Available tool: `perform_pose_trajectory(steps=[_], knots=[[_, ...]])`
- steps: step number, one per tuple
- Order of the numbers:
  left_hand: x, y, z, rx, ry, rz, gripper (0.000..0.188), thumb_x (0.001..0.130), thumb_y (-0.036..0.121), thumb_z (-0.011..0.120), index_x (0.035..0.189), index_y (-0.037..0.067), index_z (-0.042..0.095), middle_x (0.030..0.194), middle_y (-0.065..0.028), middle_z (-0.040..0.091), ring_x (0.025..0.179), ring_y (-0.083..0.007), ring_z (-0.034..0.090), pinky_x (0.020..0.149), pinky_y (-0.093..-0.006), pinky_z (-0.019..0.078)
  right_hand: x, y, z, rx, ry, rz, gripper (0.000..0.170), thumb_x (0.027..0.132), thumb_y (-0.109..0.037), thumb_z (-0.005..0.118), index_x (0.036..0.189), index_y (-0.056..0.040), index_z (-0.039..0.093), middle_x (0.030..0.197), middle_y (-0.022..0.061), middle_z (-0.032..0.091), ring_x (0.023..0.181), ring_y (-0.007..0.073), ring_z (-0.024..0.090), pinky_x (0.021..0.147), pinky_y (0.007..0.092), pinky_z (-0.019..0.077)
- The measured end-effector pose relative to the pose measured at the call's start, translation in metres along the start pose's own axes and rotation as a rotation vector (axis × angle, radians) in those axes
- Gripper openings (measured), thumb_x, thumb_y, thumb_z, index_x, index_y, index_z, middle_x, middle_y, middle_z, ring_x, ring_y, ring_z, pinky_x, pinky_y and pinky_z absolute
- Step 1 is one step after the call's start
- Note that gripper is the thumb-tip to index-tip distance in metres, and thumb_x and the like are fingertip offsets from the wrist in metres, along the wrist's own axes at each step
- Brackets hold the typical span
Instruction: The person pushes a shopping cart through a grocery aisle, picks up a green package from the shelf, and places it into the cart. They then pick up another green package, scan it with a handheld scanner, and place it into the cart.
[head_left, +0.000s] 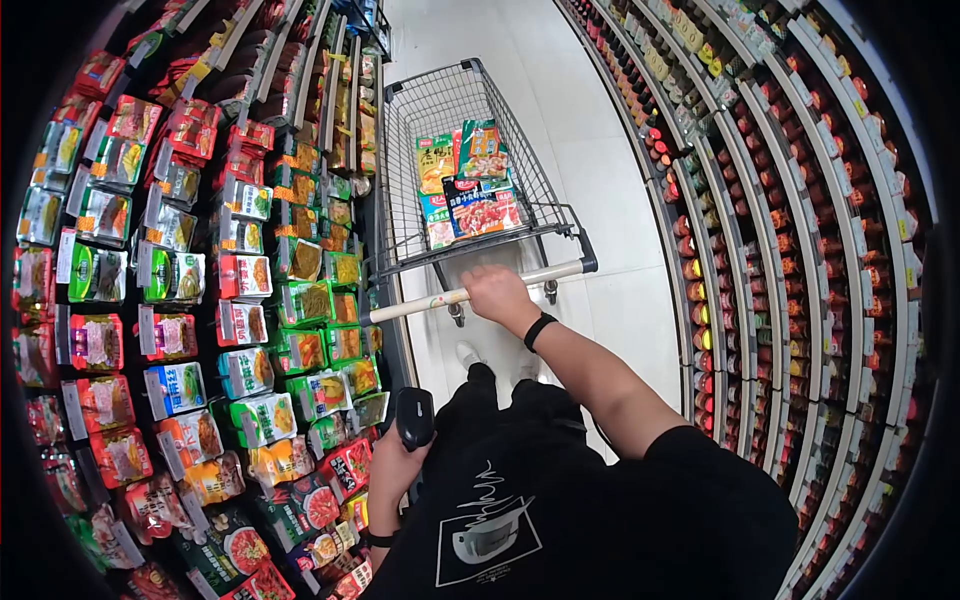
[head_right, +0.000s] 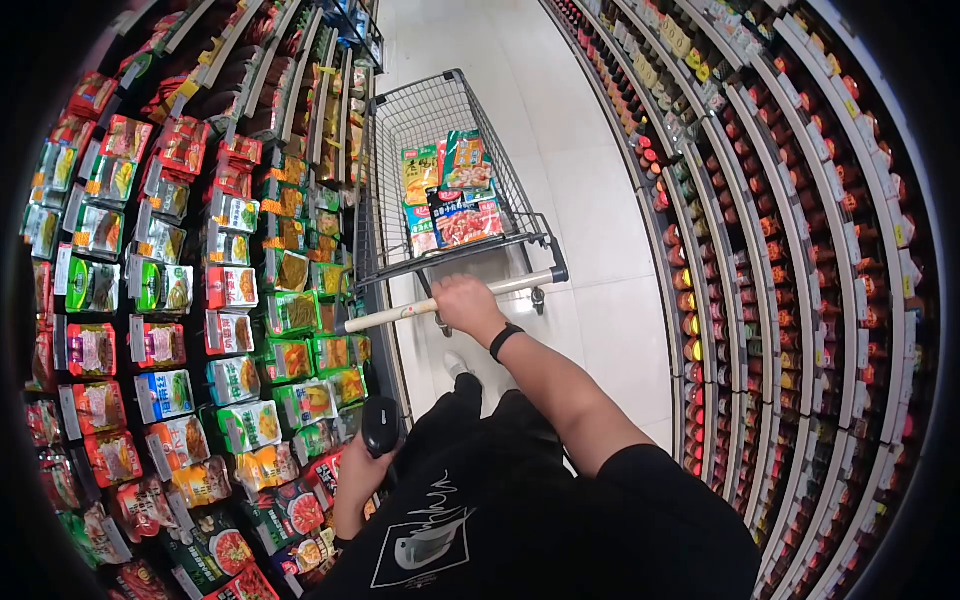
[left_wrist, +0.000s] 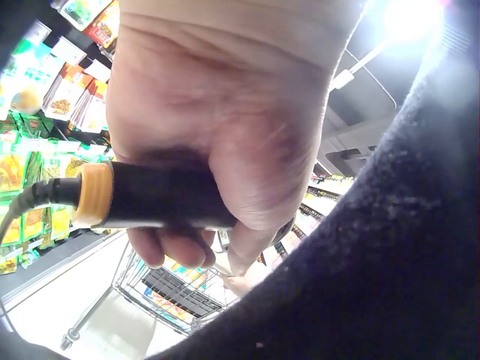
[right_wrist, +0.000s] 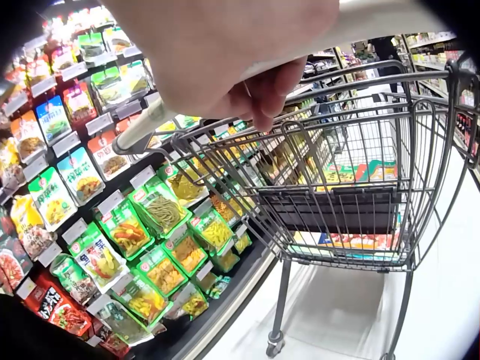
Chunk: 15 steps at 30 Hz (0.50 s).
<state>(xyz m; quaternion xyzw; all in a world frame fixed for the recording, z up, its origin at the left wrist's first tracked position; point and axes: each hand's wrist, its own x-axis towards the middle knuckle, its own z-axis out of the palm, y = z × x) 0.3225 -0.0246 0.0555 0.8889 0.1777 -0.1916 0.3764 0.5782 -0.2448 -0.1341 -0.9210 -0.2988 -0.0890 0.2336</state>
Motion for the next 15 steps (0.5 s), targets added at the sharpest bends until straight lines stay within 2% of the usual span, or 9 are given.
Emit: perform_pose_trajectory(steps=[5,6,8,10,14,15], knots=[[0.019,0.013,-0.015,0.022,0.014,-0.006,0.044,0.092,0.023,0.085,0.13,0.006,0.069,0.108,-0.0227,0.079,0.105,-0.0422,0.077,0.088,-0.0447,0.0605,0.021,0.01,0.004,0.025,0.006,0.004,0.004,0.081,-0.011,0.067,0.084,-0.008,0.067,0.083,0.0123,0.071,0.084,0.0311,0.073,0.077,0.0449,0.0595],[0.024,0.014,-0.021,0.058,-0.01,-0.042,0.047,0.094,0.028,0.086,0.131,0.004,0.069,0.109,-0.0191,0.081,0.101,-0.035,0.08,0.087,-0.0422,0.0602,0.025,0.011,0.003,0.026,-0.01,0.014,0.005,0.082,-0.011,0.067,0.085,-0.0077,0.067,0.084,0.0128,0.071,0.084,0.0315,0.074,0.076,0.046,0.0597],[0.039,-0.015,-0.017,-0.072,0.002,0.008,0.049,0.093,0.029,0.087,0.132,0.006,0.069,0.108,-0.0209,0.079,0.103,-0.039,0.079,0.088,-0.0433,0.0598,0.033,0.014,0.005,-0.02,-0.02,-0.008,0.006,0.082,-0.011,0.066,0.086,-0.0073,0.067,0.083,0.0128,0.072,0.081,0.0322,0.074,0.074,0.0465,0.0598],[0.052,-0.021,-0.025,-0.032,0.009,0.03,0.048,0.093,0.029,0.086,0.131,0.007,0.069,0.109,-0.0216,0.079,0.105,-0.041,0.077,0.089,-0.0441,0.0597,0.042,0.015,0.004,-0.037,0.057,-0.051,0.005,0.082,-0.012,0.067,0.085,-0.0078,0.066,0.08,0.0125,0.07,0.078,0.0325,0.073,0.071,0.0464,0.0596],[0.077,-0.026,-0.051,0.04,0.022,0.056,0.046,0.092,0.031,0.086,0.128,0.007,0.07,0.111,-0.0227,0.078,0.108,-0.0436,0.075,0.091,-0.047,0.0593,0.06,0.017,0.005,-0.129,-0.048,-0.02,0.007,0.081,-0.013,0.07,0.084,-0.0086,0.065,0.078,0.0113,0.068,0.077,0.0319,0.072,0.07,0.0458,0.0593],[0.085,-0.026,-0.058,0.007,-0.005,0.012,0.044,0.092,0.033,0.086,0.125,0.008,0.071,0.112,-0.0224,0.078,0.109,-0.0434,0.075,0.091,-0.0485,0.0591,0.064,0.017,0.005,-0.142,-0.065,-0.023,0.008,0.08,-0.014,0.071,0.084,-0.0088,0.065,0.077,0.011,0.068,0.076,0.0318,0.071,0.07,0.0458,0.0591]])
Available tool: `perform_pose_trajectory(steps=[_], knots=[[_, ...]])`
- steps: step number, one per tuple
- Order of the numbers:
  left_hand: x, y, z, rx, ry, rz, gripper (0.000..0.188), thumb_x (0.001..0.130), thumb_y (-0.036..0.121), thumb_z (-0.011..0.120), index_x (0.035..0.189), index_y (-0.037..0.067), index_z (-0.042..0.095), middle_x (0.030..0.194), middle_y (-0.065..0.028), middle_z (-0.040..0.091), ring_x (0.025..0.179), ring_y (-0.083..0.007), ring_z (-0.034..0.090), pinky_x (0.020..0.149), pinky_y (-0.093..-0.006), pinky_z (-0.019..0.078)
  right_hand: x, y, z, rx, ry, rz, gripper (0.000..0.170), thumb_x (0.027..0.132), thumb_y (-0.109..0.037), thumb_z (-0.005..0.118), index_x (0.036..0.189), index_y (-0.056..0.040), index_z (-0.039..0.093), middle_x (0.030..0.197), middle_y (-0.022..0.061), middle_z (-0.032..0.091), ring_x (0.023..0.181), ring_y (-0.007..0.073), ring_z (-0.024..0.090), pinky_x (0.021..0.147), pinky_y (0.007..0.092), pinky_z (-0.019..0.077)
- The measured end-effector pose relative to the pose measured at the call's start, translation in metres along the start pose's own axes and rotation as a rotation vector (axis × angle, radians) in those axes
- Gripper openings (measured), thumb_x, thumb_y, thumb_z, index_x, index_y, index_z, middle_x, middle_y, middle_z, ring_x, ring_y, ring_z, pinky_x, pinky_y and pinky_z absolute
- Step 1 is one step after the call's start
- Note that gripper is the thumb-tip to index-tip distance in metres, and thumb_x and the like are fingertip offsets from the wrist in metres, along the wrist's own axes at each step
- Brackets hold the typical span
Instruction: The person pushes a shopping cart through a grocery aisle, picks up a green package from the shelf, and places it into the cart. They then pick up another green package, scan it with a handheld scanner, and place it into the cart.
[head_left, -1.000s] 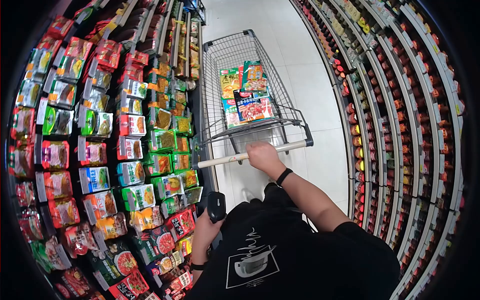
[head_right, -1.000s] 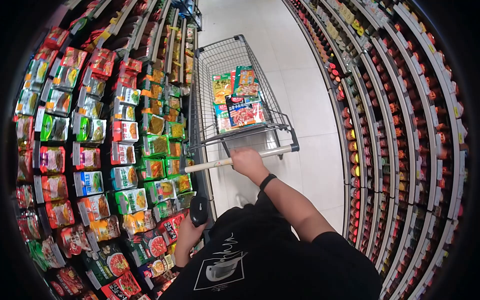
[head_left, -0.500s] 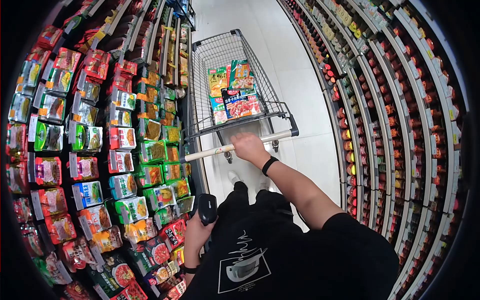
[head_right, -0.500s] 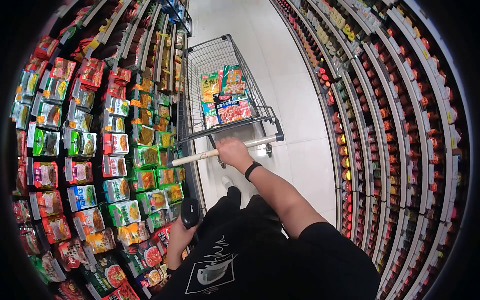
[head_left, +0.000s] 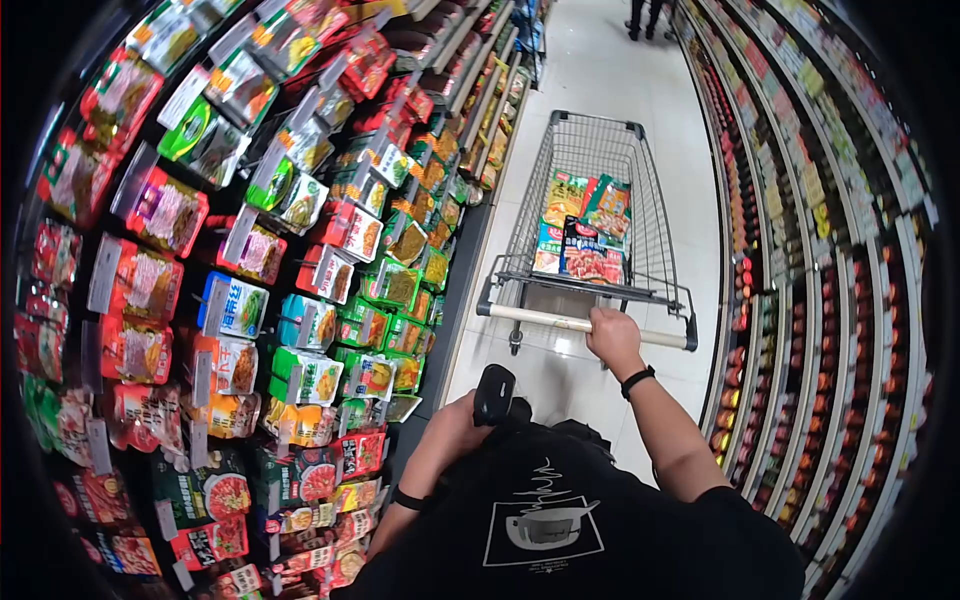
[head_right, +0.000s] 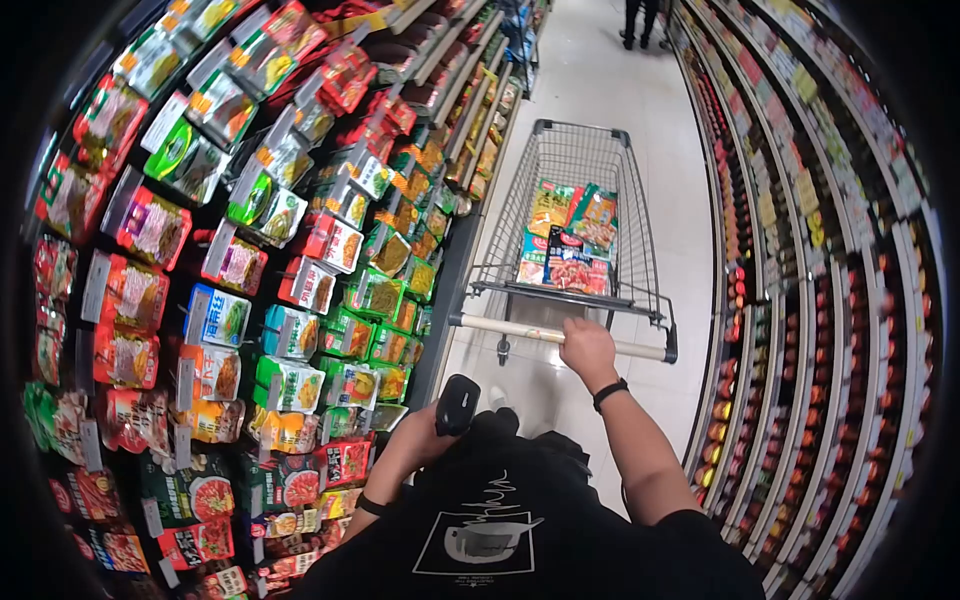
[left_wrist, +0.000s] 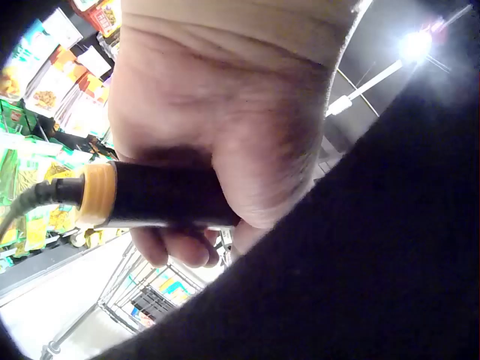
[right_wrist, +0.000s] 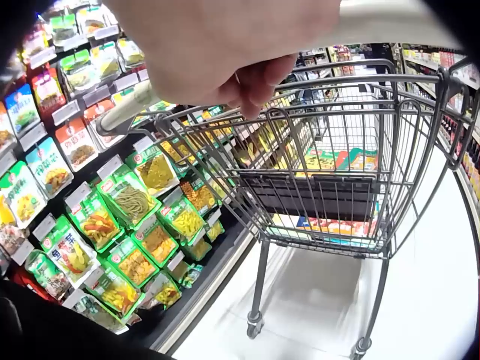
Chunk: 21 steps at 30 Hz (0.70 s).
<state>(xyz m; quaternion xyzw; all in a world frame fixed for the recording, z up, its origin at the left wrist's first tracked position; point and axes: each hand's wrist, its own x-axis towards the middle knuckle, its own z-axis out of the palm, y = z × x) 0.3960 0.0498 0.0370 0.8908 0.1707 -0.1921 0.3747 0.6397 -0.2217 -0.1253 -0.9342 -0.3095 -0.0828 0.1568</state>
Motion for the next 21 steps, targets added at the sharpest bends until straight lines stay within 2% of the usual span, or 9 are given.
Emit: perform_pose_trajectory(steps=[7,8,11,12,17,21], knots=[[0.027,-0.031,-0.039,-0.271,0.081,0.123,0.045,0.094,0.03,0.083,0.129,0.007,0.068,0.116,-0.0211,0.078,0.111,-0.0421,0.074,0.092,-0.0465,0.0584,0.029,0.008,0.01,-0.025,-0.013,0.028,0.01,0.08,-0.017,0.075,0.088,-0.0108,0.071,0.08,0.0101,0.07,0.078,0.0323,0.072,0.072,0.0466,0.0596],[0.031,-0.039,-0.043,-0.24,0.113,0.142,0.045,0.09,0.03,0.084,0.124,0.005,0.067,0.111,-0.0217,0.077,0.106,-0.042,0.075,0.091,-0.0461,0.0579,0.032,0.009,0.009,-0.037,-0.034,0.042,0.01,0.081,-0.017,0.075,0.088,-0.011,0.071,0.079,0.01,0.07,0.078,0.0322,0.072,0.071,0.0464,0.0595],[0.043,-0.054,-0.057,-0.24,0.098,0.065,0.041,0.091,0.027,0.082,0.12,0.003,0.066,0.11,-0.0232,0.077,0.105,-0.0439,0.074,0.089,-0.0476,0.0576,0.047,0.014,0.014,-0.074,-0.071,0.07,0.011,0.081,-0.019,0.077,0.087,-0.0117,0.071,0.079,0.0094,0.07,0.078,0.0315,0.072,0.07,0.0459,0.0586],[0.041,-0.044,-0.072,-0.241,0.086,0.026,0.039,0.092,0.026,0.08,0.12,0.002,0.064,0.109,-0.024,0.077,0.105,-0.0441,0.074,0.089,-0.0485,0.0575,0.051,0.016,0.015,-0.084,-0.076,0.071,0.011,0.081,-0.019,0.077,0.086,-0.0118,0.071,0.079,0.0093,0.07,0.078,0.0314,0.072,0.07,0.0458,0.0585],[0.053,-0.064,-0.086,-0.301,0.128,0.067,0.037,0.093,0.025,0.077,0.119,0.002,0.064,0.104,-0.0262,0.076,0.101,-0.0465,0.074,0.088,-0.0522,0.0578,0.074,0.024,0.017,-0.104,-0.094,0.059,0.012,0.087,-0.023,0.076,0.092,-0.0126,0.074,0.082,0.0096,0.073,0.079,0.0326,0.073,0.071,0.0463,0.0587],[0.064,-0.079,-0.089,-0.279,0.182,0.065,0.036,0.093,0.023,0.075,0.119,0.002,0.063,0.102,-0.0271,0.076,0.099,-0.0478,0.074,0.086,-0.0545,0.0579,0.093,0.025,0.014,-0.156,-0.188,0.098,0.012,0.088,-0.022,0.074,0.091,-0.0115,0.07,0.087,0.0114,0.075,0.083,0.0341,0.074,0.073,0.0476,0.0594]])
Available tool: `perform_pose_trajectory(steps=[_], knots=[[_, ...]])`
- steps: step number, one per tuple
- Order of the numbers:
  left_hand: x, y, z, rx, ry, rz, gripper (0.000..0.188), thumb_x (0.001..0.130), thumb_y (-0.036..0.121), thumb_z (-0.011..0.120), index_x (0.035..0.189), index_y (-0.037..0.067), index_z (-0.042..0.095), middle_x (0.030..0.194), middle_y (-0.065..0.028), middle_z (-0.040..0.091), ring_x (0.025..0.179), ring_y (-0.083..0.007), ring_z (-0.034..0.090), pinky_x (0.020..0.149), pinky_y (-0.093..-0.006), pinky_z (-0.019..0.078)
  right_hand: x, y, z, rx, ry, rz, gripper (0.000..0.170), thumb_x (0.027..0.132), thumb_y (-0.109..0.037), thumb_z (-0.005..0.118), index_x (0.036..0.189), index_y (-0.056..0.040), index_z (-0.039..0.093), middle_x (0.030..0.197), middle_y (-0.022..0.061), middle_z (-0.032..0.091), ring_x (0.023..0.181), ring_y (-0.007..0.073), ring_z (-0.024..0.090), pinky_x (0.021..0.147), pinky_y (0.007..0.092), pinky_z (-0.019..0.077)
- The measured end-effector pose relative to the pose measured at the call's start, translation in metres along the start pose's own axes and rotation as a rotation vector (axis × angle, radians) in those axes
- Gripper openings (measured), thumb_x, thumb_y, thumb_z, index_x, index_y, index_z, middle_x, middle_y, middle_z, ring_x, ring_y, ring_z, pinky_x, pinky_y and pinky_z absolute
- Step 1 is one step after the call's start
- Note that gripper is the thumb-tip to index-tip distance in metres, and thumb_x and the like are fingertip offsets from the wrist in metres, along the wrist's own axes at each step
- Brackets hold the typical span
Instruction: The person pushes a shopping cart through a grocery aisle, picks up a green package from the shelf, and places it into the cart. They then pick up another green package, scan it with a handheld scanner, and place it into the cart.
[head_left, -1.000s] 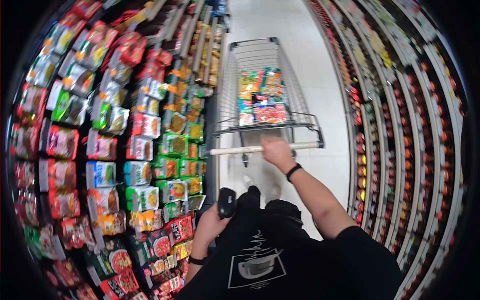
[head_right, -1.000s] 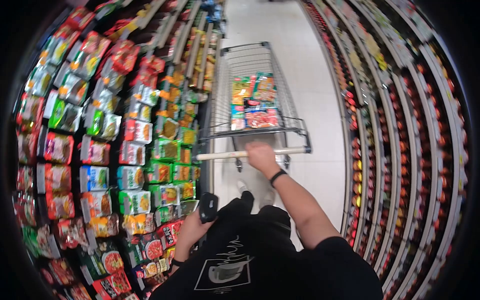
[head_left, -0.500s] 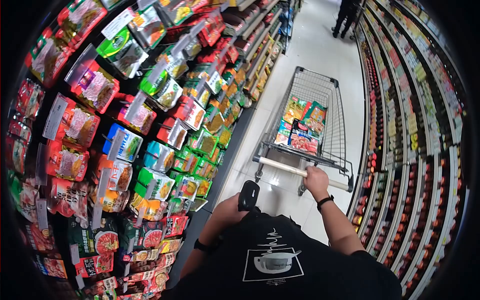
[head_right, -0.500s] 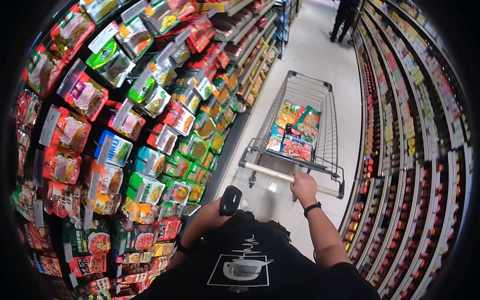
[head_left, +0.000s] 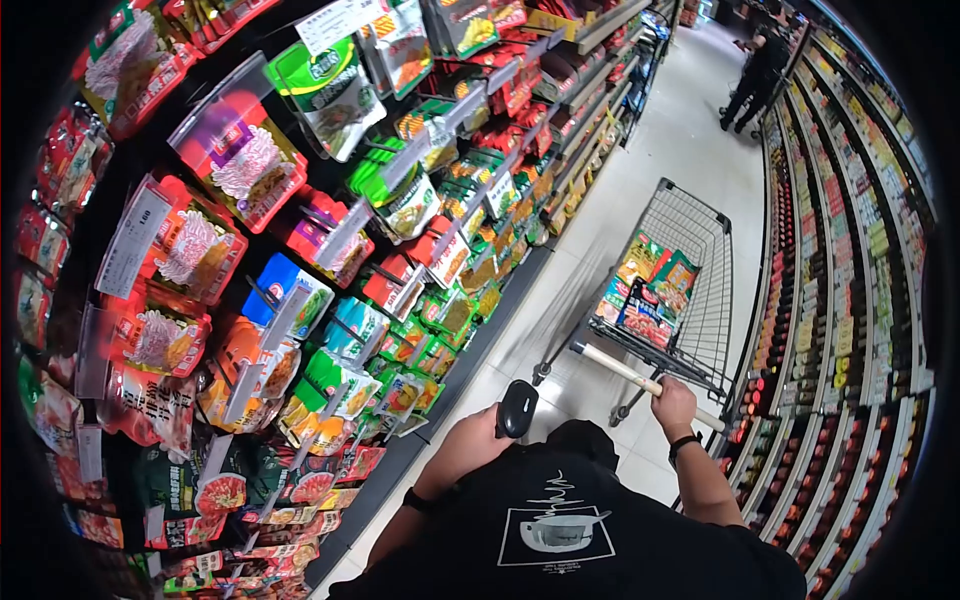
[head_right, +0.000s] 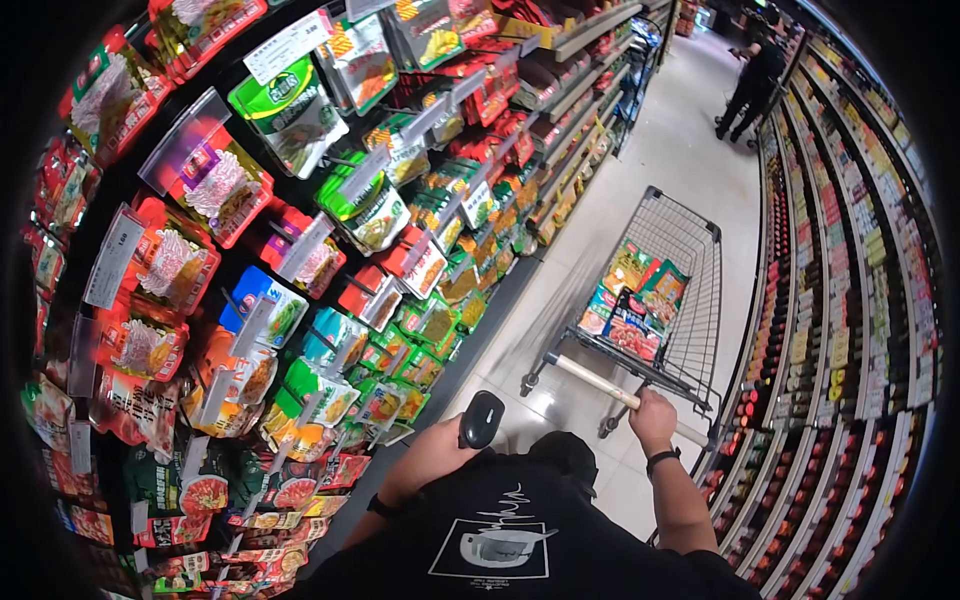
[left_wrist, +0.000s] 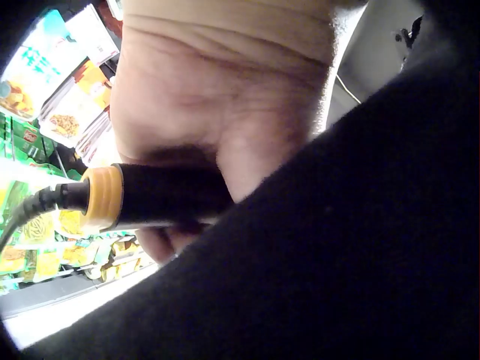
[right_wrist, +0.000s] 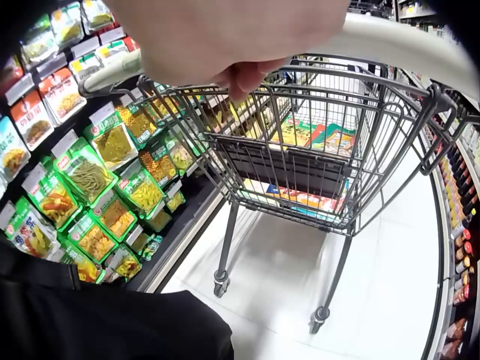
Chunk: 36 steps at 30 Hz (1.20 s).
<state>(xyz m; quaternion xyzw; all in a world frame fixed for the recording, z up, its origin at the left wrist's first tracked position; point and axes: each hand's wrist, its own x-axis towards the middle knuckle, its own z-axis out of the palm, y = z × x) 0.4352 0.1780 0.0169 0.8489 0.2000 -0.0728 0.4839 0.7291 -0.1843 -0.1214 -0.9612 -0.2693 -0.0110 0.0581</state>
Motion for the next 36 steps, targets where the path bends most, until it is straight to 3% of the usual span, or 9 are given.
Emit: perform_pose_trajectory(steps=[7,12,20,23,26,29,32,33,36], knots=[[0.013,0.004,-0.001,-0.044,0.135,-0.094,0.038,0.091,0.023,0.076,0.122,0.004,0.064,0.104,-0.0247,0.076,0.101,-0.046,0.073,0.087,-0.0512,0.0569,0.037,0.016,0.001,-0.042,-0.297,-0.027,0.019,0.093,-0.024,0.067,0.106,-0.0126,0.075,0.091,0.0171,0.079,0.081,0.0381,0.077,0.072,0.0523,0.061],[0.032,0.033,0.01,-0.058,0.221,-0.259,0.045,0.092,0.028,0.085,0.127,0.006,0.068,0.112,-0.0232,0.078,0.106,-0.0427,0.075,0.089,-0.0473,0.0577,0.068,0.046,0.006,0.161,-0.64,-0.13,0.029,0.093,-0.027,0.066,0.11,-0.0047,0.073,0.1,0.0262,0.078,0.096,0.0465,0.075,0.087,0.0572,0.06],[0.069,0.072,0.044,-0.109,0.26,-0.323,0.046,0.093,0.031,0.083,0.131,0.009,0.067,0.111,-0.0204,0.078,0.104,-0.0393,0.076,0.092,-0.0456,0.0573,0.137,0.032,-0.051,0.177,-1.067,-0.41,0.053,0.095,-0.05,0.078,0.123,-0.0051,0.073,0.1,0.0234,0.079,0.098,0.0429,0.076,0.086,0.0487,0.0586],[0.069,0.1,0.053,-0.162,0.286,-0.329,0.039,0.097,0.03,0.076,0.13,0.012,0.066,0.113,-0.0201,0.078,0.108,-0.0422,0.074,0.094,-0.0498,0.0565,0.161,0.013,-0.051,0.368,-0.988,-0.45,0.063,0.096,-0.05,0.079,0.139,-0.0048,0.069,0.103,0.0237,0.08,0.096,0.0368,0.079,0.086,0.0446,0.0607],[0.062,0.12,0.068,-0.148,0.319,-0.468,0.04,0.098,0.033,0.073,0.131,0.012,0.066,0.115,-0.0204,0.078,0.111,-0.0434,0.073,0.095,-0.0503,0.0562,0.181,-0.009,-0.032,0.605,-0.867,-0.518,0.051,0.101,-0.039,0.079,0.135,-0.0018,0.07,0.104,0.02,0.081,0.093,0.032,0.081,0.084,0.0399,0.0618],[0.042,0.138,0.083,-0.222,0.361,-0.623,0.057,0.093,0.043,0.08,0.138,0.012,0.065,0.119,-0.0209,0.078,0.113,-0.0418,0.075,0.099,-0.049,0.0563,0.198,-0.037,-0.019,0.619,-0.824,-0.534,0.049,0.101,-0.041,0.075,0.133,-0.0039,0.071,0.106,0.018,0.08,0.095,0.0379,0.078,0.085,0.0463,0.0612],[0.02,0.124,0.105,-0.233,0.356,-0.685,0.06,0.093,0.044,0.078,0.14,0.011,0.064,0.121,-0.0213,0.078,0.114,-0.0422,0.074,0.099,-0.0495,0.0563,0.205,-0.077,-0.039,0.567,-0.755,-0.578,0.046,0.101,-0.034,0.079,0.13,0.001,0.07,0.105,0.0198,0.08,0.094,0.0333,0.079,0.083,0.0391,0.0618],[0.014,0.128,0.105,-0.228,0.388,-0.685,0.055,0.093,0.04,0.077,0.138,0.01,0.064,0.119,-0.0223,0.078,0.113,-0.0436,0.074,0.098,-0.0505,0.0563,0.204,-0.09,-0.048,0.578,-0.721,-0.61,0.042,0.101,-0.03,0.078,0.126,0.0017,0.07,0.109,0.022,0.077,0.1,0.0367,0.077,0.085,0.0434,0.0615],[-0.009,0.128,0.106,-0.208,0.458,-0.676,0.048,0.093,0.032,0.075,0.133,0.009,0.066,0.115,-0.0242,0.078,0.111,-0.046,0.073,0.095,-0.0524,0.0566,0.193,-0.118,-0.048,0.527,-0.322,-0.795,0.038,0.1,-0.024,0.076,0.126,0.0025,0.068,0.114,0.0234,0.073,0.105,0.0406,0.074,0.088,0.0488,0.06]])
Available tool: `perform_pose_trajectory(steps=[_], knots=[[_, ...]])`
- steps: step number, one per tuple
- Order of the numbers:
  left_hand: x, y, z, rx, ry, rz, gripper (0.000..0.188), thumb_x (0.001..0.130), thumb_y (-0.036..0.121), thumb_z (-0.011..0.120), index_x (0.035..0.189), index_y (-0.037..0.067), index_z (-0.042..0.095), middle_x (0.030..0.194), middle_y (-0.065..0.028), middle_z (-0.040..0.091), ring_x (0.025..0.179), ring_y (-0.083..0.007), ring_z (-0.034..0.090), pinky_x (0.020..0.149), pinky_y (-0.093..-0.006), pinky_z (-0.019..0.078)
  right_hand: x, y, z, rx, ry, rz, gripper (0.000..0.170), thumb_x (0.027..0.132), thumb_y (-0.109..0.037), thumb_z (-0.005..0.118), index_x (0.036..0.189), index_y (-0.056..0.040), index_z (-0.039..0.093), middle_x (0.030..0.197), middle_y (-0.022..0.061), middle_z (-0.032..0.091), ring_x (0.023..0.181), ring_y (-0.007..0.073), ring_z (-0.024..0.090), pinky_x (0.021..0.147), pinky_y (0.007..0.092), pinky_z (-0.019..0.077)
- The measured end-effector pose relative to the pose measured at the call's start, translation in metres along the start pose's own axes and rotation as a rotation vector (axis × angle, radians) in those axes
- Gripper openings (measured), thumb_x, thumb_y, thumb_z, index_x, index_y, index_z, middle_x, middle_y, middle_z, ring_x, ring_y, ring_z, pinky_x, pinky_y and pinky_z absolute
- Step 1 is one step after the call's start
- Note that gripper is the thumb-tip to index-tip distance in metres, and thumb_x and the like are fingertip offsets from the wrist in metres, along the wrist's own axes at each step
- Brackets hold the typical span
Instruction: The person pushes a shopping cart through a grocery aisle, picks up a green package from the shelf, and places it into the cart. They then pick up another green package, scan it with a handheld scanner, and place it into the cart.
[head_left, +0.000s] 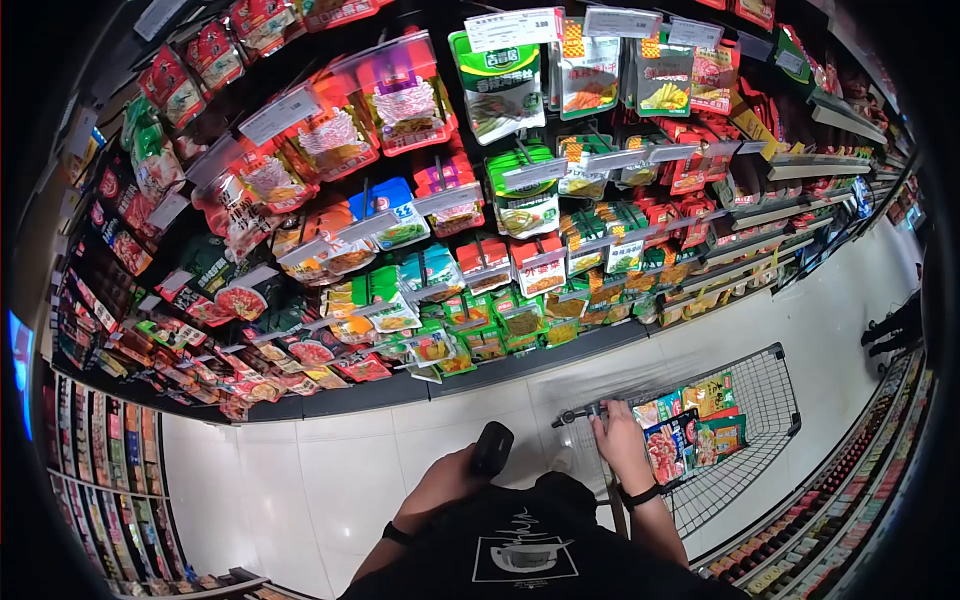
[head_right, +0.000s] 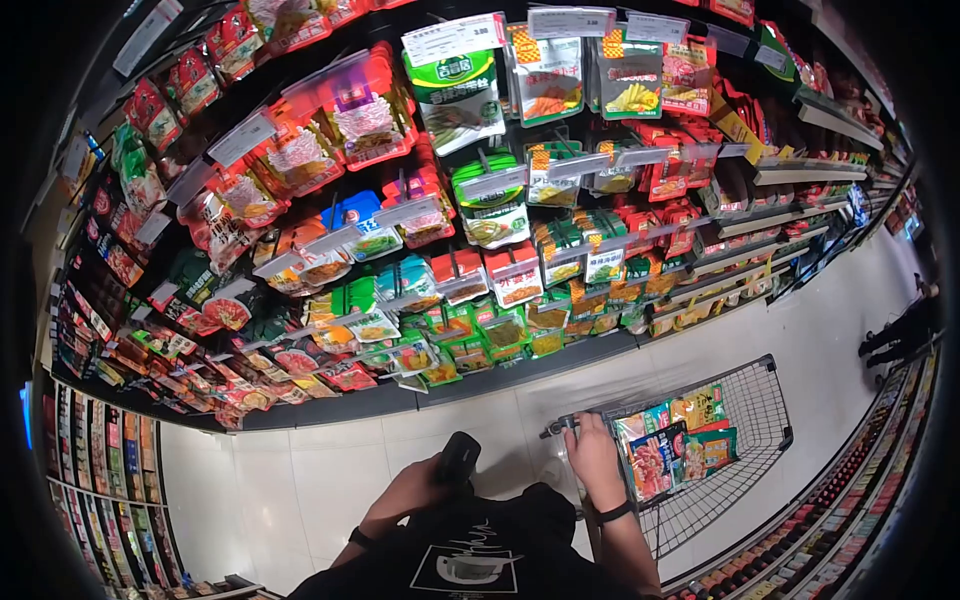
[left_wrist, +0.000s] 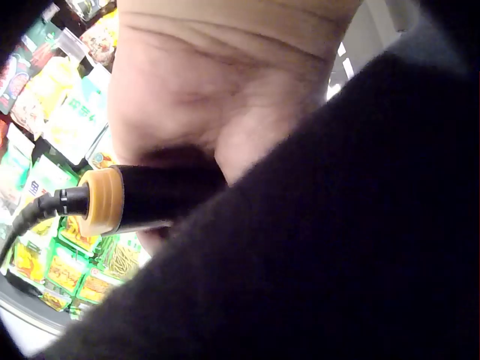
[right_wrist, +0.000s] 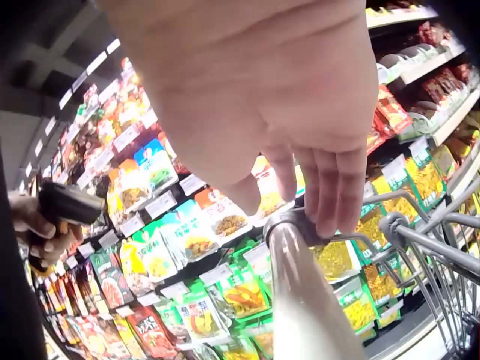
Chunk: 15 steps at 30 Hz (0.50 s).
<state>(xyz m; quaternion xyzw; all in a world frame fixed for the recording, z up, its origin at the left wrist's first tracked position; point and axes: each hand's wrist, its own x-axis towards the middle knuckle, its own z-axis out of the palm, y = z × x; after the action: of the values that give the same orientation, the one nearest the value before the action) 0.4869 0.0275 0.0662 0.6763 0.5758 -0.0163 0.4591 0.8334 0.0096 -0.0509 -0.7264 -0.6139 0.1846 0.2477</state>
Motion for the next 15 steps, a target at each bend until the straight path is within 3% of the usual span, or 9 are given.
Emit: perform_pose_trajectory(steps=[1,4,7,10,13,15], knots=[[0.001,-0.017,0.002,-0.003,0.011,0.006,0.048,0.092,0.032,0.076,0.133,0.009,0.066,0.116,-0.0241,0.078,0.11,-0.0457,0.073,0.095,-0.0522,0.0568,0.003,-0.015,-0.002,-0.023,0.005,0.004,0.037,0.099,-0.021,0.074,0.127,0.0025,0.066,0.124,0.023,0.067,0.108,0.0438,0.07,0.09,0.0527,0.0584],[-0.007,-0.054,-0.008,-0.004,0.026,0.017,0.048,0.091,0.032,0.077,0.133,0.01,0.066,0.116,-0.0235,0.078,0.11,-0.0448,0.074,0.095,-0.0513,0.0576,0.009,-0.027,0.026,-0.119,0.198,-0.112,0.039,0.099,-0.02,0.075,0.128,0.0025,0.064,0.129,0.0223,0.064,0.107,0.0447,0.07,0.089,0.0523,0.0587],[-0.027,-0.072,-0.037,-0.019,0.056,0.017,0.048,0.09,0.031,0.078,0.131,0.009,0.067,0.116,-0.0228,0.078,0.11,-0.0442,0.074,0.095,-0.0508,0.0582,0.008,-0.036,0.05,-0.304,0.249,-0.096,0.04,0.097,-0.019,0.075,0.128,0.002,0.063,0.135,0.0235,0.06,0.107,0.0444,0.071,0.089,0.0509,0.0598],[-0.037,-0.111,-0.053,-0.07,0.118,0.025,0.047,0.089,0.029,0.079,0.129,0.009,0.068,0.116,-0.0222,0.078,0.11,-0.0439,0.074,0.095,-0.0505,0.0584,0.001,-0.038,0.082,-0.179,0.176,0.15,0.037,0.097,-0.019,0.074,0.127,0.0004,0.062,0.137,0.0238,0.059,0.107,0.0432,0.072,0.088,0.0496,0.0616],[-0.049,-0.144,-0.062,-0.119,0.143,0.0,0.047,0.088,0.027,0.08,0.13,0.009,0.068,0.114,-0.0218,0.079,0.109,-0.0435,0.075,0.095,-0.0503,0.0585,0.0,-0.035,0.099,-0.403,0.19,0.164,0.03,0.099,-0.017,0.07,0.123,-0.0014,0.062,0.141,0.0216,0.058,0.108,0.0425,0.072,0.086,0.0499,0.0631],[-0.054,-0.155,-0.072,-0.089,0.163,0.0,0.046,0.088,0.025,0.08,0.13,0.009,0.068,0.112,-0.0214,0.079,0.107,-0.0436,0.075,0.093,-0.0502,0.0589,0.004,-0.035,0.099,-0.397,0.2,0.165,0.026,0.099,-0.014,0.065,0.121,-0.0011,0.061,0.141,0.0223,0.058,0.103,0.0416,0.074,0.085,0.05,0.0629]])
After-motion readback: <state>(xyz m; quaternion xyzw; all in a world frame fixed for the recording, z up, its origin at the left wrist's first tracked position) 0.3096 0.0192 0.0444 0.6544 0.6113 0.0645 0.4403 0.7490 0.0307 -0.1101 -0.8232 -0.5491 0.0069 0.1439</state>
